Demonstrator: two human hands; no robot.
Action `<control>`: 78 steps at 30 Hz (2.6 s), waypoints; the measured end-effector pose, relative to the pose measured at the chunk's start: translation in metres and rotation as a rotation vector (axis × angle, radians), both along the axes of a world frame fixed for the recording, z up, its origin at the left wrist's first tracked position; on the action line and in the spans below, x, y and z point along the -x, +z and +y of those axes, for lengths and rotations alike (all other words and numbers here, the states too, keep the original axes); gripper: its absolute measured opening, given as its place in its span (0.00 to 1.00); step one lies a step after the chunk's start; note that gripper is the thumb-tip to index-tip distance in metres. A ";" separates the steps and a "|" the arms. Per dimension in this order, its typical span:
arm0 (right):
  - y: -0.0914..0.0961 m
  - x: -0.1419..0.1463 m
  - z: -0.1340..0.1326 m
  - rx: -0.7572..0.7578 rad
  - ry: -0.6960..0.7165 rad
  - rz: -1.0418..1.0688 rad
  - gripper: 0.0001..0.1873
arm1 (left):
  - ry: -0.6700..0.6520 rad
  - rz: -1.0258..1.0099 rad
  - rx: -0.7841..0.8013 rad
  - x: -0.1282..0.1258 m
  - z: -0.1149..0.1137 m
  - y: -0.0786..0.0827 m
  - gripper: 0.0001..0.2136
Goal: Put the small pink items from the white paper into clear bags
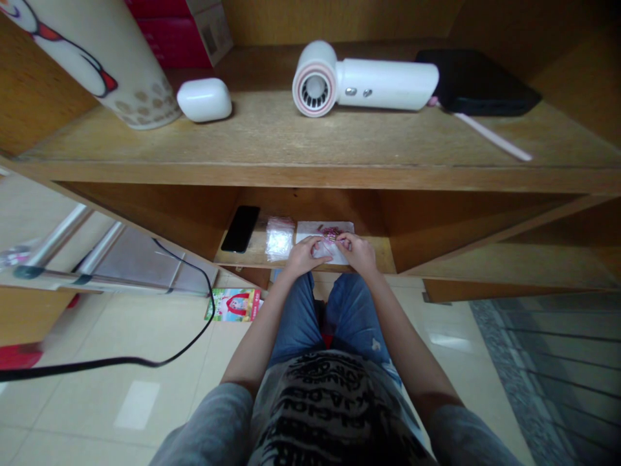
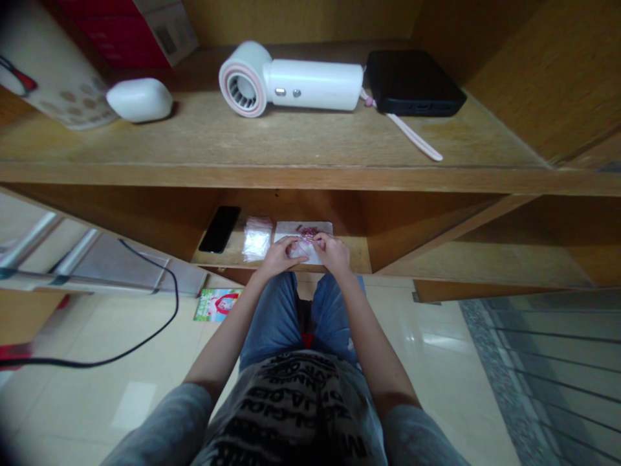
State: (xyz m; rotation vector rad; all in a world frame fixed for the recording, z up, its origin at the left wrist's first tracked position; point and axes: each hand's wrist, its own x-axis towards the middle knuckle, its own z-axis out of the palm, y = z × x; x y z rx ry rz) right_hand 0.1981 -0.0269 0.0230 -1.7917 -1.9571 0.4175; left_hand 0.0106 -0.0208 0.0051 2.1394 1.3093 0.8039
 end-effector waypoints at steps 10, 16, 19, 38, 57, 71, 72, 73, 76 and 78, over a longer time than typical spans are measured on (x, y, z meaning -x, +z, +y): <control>0.002 0.007 0.004 -0.001 0.025 -0.173 0.10 | -0.006 0.010 0.013 0.001 0.000 0.001 0.29; 0.003 0.006 0.001 -0.004 0.086 -0.191 0.10 | -0.013 -0.007 0.025 0.002 0.001 0.000 0.29; 0.004 0.006 0.001 0.020 0.098 -0.200 0.12 | -0.015 -0.009 0.037 0.001 0.001 0.002 0.29; 0.001 -0.001 0.001 0.022 0.055 0.111 0.14 | -0.037 0.044 0.040 0.002 0.002 0.002 0.28; 0.001 -0.002 -0.001 0.003 0.061 -0.119 0.09 | -0.040 0.022 0.071 0.002 0.001 0.005 0.29; -0.012 -0.003 0.000 0.009 0.067 0.243 0.16 | -0.033 0.049 0.054 0.001 0.000 0.006 0.29; -0.013 -0.003 0.000 0.013 0.079 0.266 0.17 | -0.032 0.052 0.049 0.001 0.000 0.005 0.28; -0.014 -0.002 0.001 0.019 0.088 0.284 0.17 | -0.031 0.055 0.044 0.001 0.001 0.005 0.28; -0.015 0.001 0.001 0.044 0.090 0.303 0.17 | -0.037 0.064 0.031 0.001 0.001 0.003 0.28; -0.015 0.002 0.001 0.062 0.095 0.294 0.17 | -0.037 0.069 0.026 0.001 0.001 0.003 0.28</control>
